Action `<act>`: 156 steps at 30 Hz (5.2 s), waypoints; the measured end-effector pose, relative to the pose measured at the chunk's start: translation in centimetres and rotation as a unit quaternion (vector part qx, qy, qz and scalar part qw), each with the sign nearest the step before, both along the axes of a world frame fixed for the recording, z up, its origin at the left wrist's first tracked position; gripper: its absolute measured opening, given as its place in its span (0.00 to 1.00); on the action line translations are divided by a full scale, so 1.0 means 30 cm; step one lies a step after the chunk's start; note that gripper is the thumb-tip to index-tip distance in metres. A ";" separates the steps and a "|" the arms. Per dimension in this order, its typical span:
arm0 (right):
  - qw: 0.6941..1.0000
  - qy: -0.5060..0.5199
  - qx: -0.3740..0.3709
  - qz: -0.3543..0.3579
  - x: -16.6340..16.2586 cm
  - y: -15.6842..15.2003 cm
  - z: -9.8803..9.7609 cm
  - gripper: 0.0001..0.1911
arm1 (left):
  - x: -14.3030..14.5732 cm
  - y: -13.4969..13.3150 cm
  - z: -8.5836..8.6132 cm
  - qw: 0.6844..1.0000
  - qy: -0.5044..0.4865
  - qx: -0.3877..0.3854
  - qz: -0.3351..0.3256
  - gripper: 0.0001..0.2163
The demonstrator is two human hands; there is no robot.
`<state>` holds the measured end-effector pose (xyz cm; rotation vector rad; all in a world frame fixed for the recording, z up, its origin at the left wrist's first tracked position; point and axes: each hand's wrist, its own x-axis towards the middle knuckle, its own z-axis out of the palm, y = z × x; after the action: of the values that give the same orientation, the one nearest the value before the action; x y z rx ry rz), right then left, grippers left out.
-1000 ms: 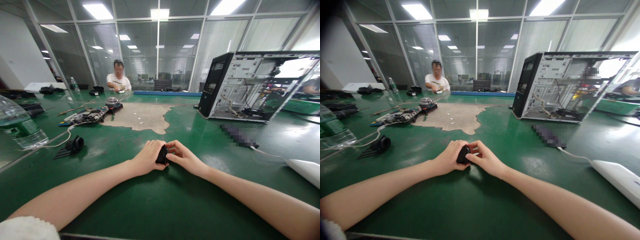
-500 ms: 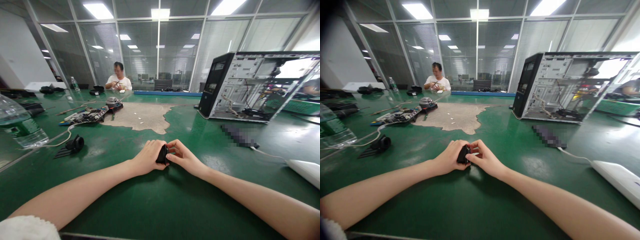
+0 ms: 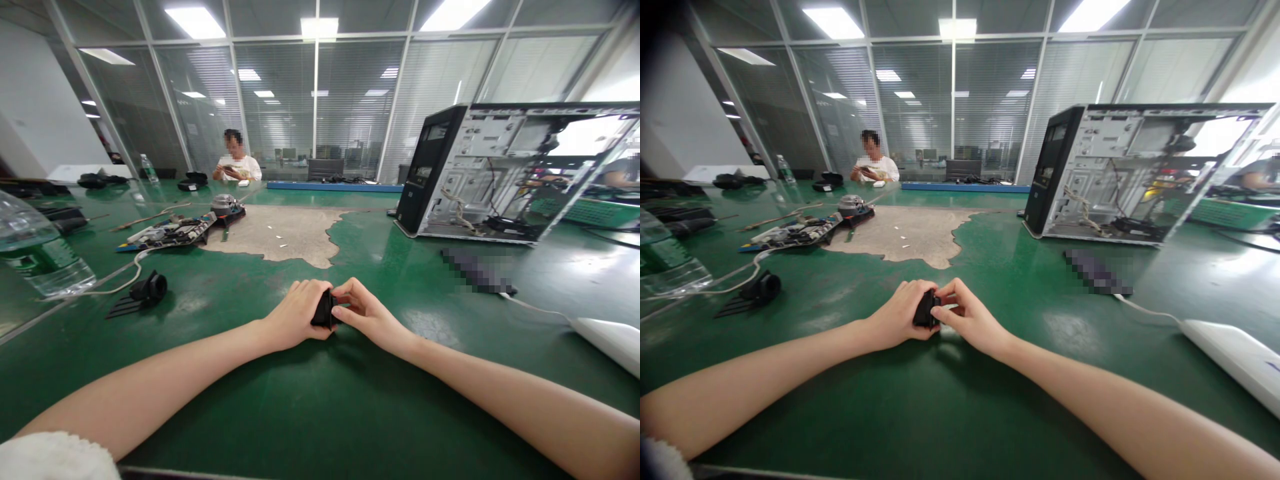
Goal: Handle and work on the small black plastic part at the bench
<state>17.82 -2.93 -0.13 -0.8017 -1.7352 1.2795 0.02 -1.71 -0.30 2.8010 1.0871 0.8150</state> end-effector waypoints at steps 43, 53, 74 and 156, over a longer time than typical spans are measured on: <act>0.999 -0.002 0.018 0.030 0.007 -0.007 -0.001 0.15 | -0.006 0.002 -0.003 1.000 0.010 0.006 -0.001 0.25; 0.999 -0.034 -0.002 -0.002 0.004 -0.001 -0.003 0.14 | -0.004 0.001 -0.001 1.000 0.007 0.010 -0.003 0.24; 0.999 -0.010 0.003 0.049 0.012 0.000 -0.010 0.17 | -0.007 0.001 -0.004 1.000 0.015 0.009 0.003 0.25; 1.000 -0.019 -0.013 0.008 0.006 -0.001 -0.001 0.16 | -0.002 -0.001 0.001 1.000 0.009 0.011 -0.005 0.25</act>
<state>18.01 -2.97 -0.17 -0.8325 -1.7616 1.3084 -0.05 -1.74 -0.28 2.8345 1.0734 0.8059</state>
